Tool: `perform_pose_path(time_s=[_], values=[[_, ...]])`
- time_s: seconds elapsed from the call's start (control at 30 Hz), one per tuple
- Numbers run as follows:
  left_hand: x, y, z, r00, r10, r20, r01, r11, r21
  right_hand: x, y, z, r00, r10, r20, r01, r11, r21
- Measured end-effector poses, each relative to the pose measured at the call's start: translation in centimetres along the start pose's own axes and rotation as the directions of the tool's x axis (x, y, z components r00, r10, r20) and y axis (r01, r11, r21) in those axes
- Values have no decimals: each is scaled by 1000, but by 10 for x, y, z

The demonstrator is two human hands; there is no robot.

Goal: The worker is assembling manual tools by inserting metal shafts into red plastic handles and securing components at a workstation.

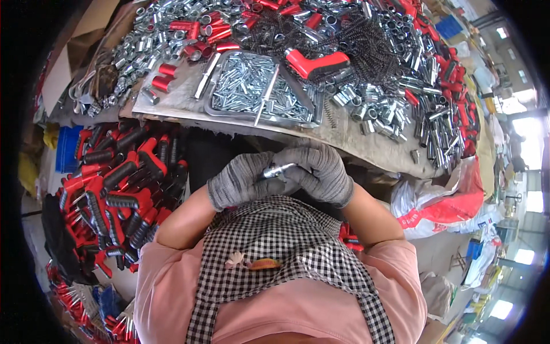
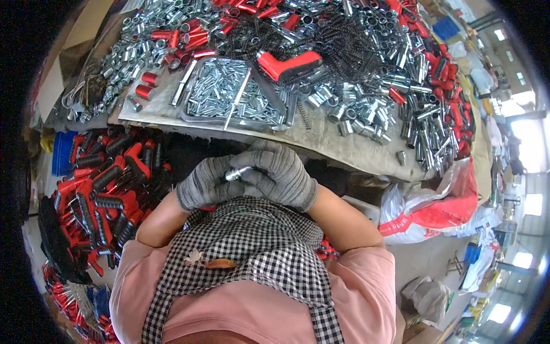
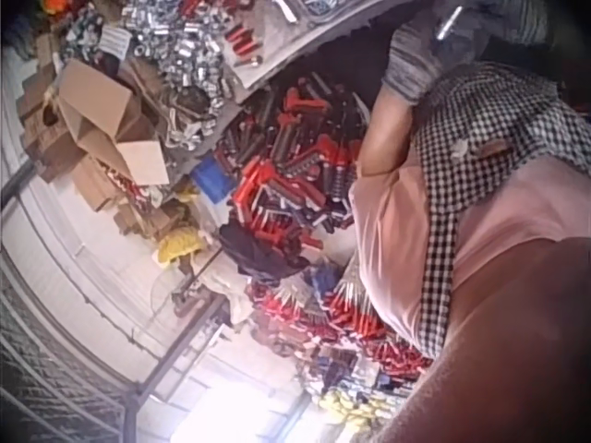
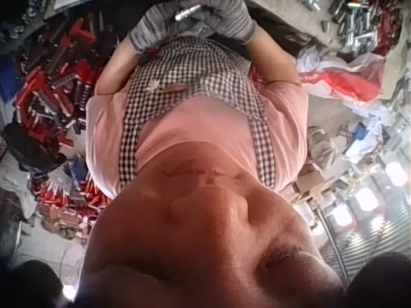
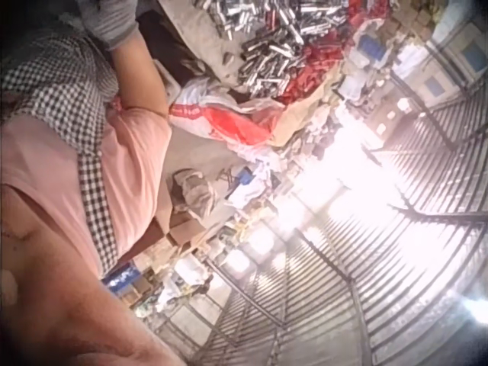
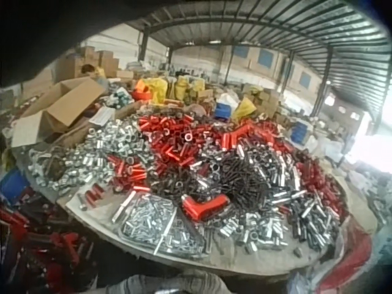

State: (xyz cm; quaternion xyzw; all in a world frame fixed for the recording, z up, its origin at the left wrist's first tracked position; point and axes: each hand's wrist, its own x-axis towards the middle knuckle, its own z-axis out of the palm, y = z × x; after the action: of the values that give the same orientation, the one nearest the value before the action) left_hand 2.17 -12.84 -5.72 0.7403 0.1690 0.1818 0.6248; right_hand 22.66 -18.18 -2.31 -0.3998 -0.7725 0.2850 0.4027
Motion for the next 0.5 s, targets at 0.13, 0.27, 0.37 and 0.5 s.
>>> perform_pose_path(time_s=[0.13,0.27,0.37,0.5], values=[[1,6,-1,989,150,-11,-145,969,199,-15,-8,6,978,193,-76,-187,980,73],[2,6,5,991,119,-69,-95,957,275,-19,-8,-14,955,255,-151,-258,966,0],[-4,1,4,987,133,-88,-104,956,274,-55,29,-42,833,201,-516,-396,866,-303],[-2,-3,3,993,83,-79,-63,972,225,-67,77,-83,499,454,-738,-865,209,-456]])
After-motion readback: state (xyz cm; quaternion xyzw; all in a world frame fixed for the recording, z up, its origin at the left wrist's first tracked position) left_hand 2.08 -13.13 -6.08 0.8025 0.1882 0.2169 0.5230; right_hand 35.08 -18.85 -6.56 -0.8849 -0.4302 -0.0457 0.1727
